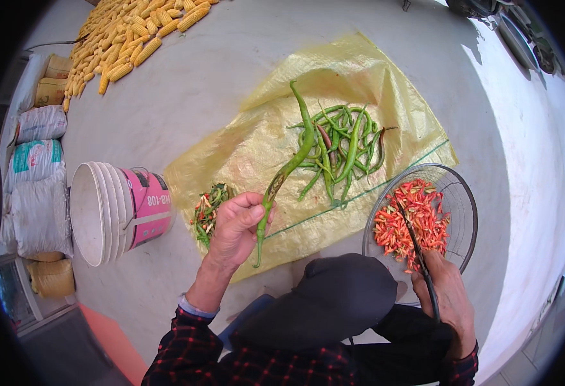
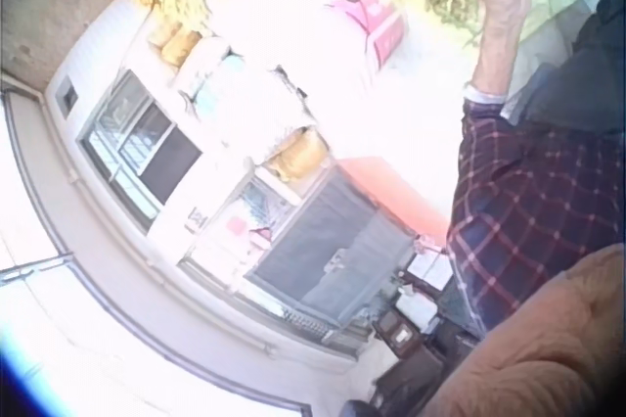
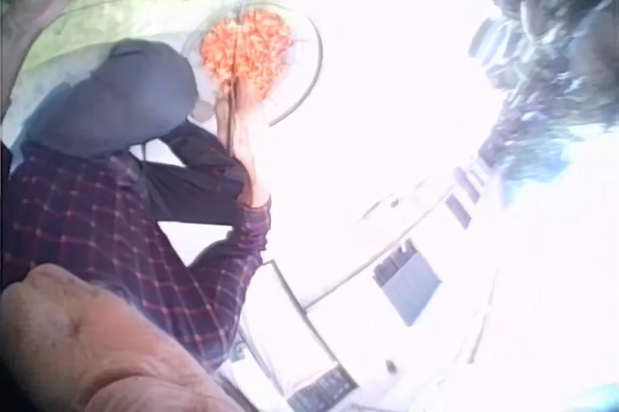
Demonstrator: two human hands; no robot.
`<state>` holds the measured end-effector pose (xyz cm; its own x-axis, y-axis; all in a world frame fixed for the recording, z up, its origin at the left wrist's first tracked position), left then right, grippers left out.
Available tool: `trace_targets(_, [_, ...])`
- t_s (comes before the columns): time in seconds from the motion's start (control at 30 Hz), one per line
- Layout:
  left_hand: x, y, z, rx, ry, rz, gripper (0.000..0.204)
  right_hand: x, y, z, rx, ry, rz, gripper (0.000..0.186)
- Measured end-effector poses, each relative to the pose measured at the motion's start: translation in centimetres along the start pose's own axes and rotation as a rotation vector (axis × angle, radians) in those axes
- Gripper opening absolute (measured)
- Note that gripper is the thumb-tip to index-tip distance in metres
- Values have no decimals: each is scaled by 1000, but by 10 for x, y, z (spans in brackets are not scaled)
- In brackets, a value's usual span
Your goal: The person sits on the ground and uses scissors to cut green chilies into small pieces, placing the cut pieces into a metal sieve. The person handles chilies one at a time, cutting stems and bodies, and occasionally adjusts the pile of chilies on a yellow tarp.
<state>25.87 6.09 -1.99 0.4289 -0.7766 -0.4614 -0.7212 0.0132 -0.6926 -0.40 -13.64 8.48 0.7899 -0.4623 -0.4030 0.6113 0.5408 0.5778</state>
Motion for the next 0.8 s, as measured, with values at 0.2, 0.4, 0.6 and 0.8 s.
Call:
trace_targets(0.2, [-34,-13,8,-12,-37,-49,23,61,74,-21,-245,222,343,21])
trace_targets(0.4, [-70,-21,37,-8,-143,-119,25,101,148,-69,-133,315,632,22])
trace_targets(0.6, [-109,-15,71,44,-297,-152,19,116,189,-117,-67,496,682,23])
trace_targets(0.8, [-135,17,97,-22,-403,-83,16,119,199,-173,-181,616,750,36])
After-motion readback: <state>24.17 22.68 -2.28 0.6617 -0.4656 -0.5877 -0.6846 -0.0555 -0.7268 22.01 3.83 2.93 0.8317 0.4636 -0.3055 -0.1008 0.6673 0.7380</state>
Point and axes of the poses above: each hand's wrist, its own x-axis towards the middle knuckle, its own z-axis out of the back of the hand, y = z × x, the point moved 9 cm from there along x, towards the middle knuckle, and after that the axes turned 3 degrees about z, right-handed, at the moved point
